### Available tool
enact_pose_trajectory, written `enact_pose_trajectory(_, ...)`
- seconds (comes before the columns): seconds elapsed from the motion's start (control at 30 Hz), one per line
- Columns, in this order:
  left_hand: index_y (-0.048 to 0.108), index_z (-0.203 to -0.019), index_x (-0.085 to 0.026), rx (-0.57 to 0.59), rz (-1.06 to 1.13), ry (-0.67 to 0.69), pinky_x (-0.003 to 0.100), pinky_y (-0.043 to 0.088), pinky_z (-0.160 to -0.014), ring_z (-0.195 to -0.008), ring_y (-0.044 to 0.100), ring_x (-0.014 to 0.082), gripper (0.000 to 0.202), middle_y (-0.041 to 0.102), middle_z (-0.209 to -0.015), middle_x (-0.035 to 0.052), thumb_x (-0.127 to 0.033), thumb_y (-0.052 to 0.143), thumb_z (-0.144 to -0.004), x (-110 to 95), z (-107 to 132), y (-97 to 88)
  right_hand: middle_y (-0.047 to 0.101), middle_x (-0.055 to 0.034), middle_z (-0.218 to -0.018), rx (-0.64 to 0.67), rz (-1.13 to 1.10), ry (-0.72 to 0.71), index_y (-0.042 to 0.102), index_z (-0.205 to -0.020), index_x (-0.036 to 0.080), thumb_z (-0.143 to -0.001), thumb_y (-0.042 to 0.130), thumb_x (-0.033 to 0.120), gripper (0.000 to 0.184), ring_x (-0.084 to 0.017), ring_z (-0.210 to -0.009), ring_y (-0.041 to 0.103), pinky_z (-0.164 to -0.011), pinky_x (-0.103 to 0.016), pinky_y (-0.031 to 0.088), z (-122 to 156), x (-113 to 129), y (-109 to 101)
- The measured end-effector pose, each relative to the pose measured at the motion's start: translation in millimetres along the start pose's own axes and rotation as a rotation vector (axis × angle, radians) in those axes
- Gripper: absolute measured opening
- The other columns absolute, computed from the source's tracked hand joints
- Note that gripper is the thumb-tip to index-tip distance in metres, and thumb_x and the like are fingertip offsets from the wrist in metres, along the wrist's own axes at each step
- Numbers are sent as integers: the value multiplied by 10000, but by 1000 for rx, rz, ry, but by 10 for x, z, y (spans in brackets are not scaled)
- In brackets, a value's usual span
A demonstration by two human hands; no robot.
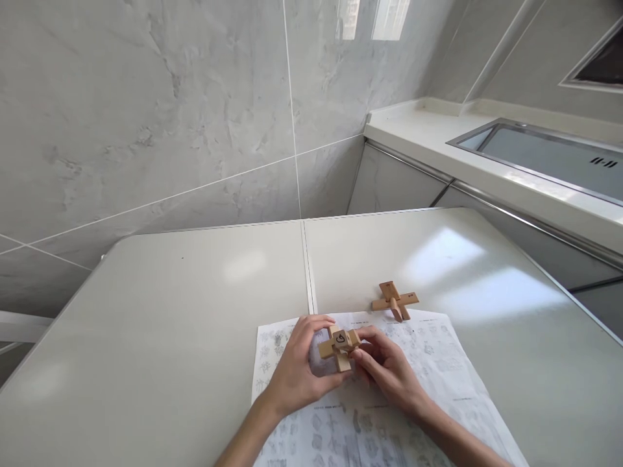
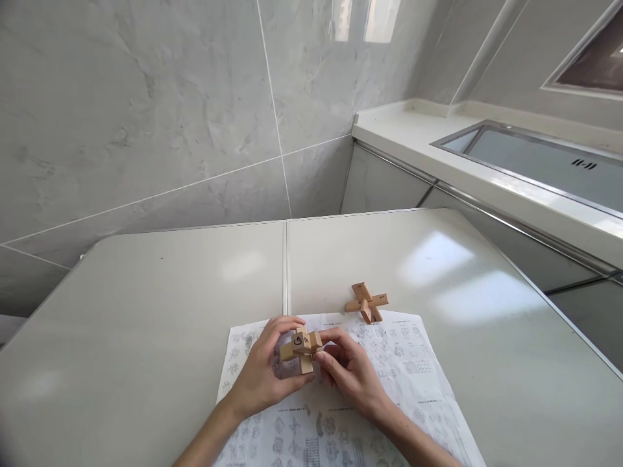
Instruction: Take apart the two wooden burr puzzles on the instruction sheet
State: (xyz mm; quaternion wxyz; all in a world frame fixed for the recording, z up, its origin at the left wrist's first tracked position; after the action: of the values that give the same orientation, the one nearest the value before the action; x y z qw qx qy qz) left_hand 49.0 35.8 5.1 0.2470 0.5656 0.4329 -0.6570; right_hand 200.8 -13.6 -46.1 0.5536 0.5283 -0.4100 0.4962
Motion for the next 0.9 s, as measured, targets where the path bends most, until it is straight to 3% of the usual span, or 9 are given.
enact_pose_trajectory(0.13,664,-1328,-303,-48,-290,134,555,409,-1165,-1434,448,388,565,613,-1464,129,-305,897,-813,-29,-1,-120,509,67,-611,-10,14,5,627,-1121,215,-1046,643,522,316,-111,-505,453,-505,-253,328,-11,59,-6)
enact_pose_trajectory(0.27,613,-1337,-268,-114,-562,215,596,435,-1166,-1477,402,400,537,575,-1500,136,-358,843,-860,-21,-9,-248,537,46,-671,-19,35,19,629,-1133,219,-1049,635,520,313,-125,-532,476,-515,-266,339,-3,31,-21)
enact_pose_trajectory(0.4,587,-1314,-238,-101,-754,244,622,457,-1161,-1492,387,414,507,532,-1532,153,-410,791,-883,14,-16,-318,528,44,-684,-15,50,28,626,-1160,227,-1066,614,506,294,-132,-552,486,-529,-273,344,6,-15,-22)
enact_pose_trajectory(0.5,578,-1306,-228,-95,-801,235,643,460,-1160,-1510,360,435,522,503,-1556,164,-385,785,-853,26,-6,-365,525,46,-681,-11,50,30,625,-1162,230,-1065,615,506,293,-131,-554,480,-528,-272,348,6,-27,-19)
enact_pose_trajectory(0.67,498,-1438,-210,-26,-747,285,622,464,-1166,-1527,326,439,789,462,-1594,179,-386,846,-752,-49,35,-286,521,47,-671,-10,63,40,634,-1176,229,-1068,607,512,304,-132,-553,480,-523,-271,349,6,-45,-14)
enact_pose_trajectory(0.9,633,-1171,-243,-109,-648,448,518,511,-1089,-1398,480,354,294,635,-1382,127,-409,744,-954,-211,110,-223,506,55,-643,-7,91,28,632,-1176,224,-1068,610,504,300,-132,-548,472,-524,-269,341,9,-22,-4)
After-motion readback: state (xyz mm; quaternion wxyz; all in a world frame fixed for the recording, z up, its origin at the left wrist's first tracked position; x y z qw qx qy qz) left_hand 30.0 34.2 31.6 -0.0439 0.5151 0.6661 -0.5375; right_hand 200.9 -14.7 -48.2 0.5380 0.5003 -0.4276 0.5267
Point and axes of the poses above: each hand's wrist, its own z-axis away from the middle knuckle, its own y-axis out of the palm, x = y × z, the point moved 9 cm from there along -z, towards the middle knuckle
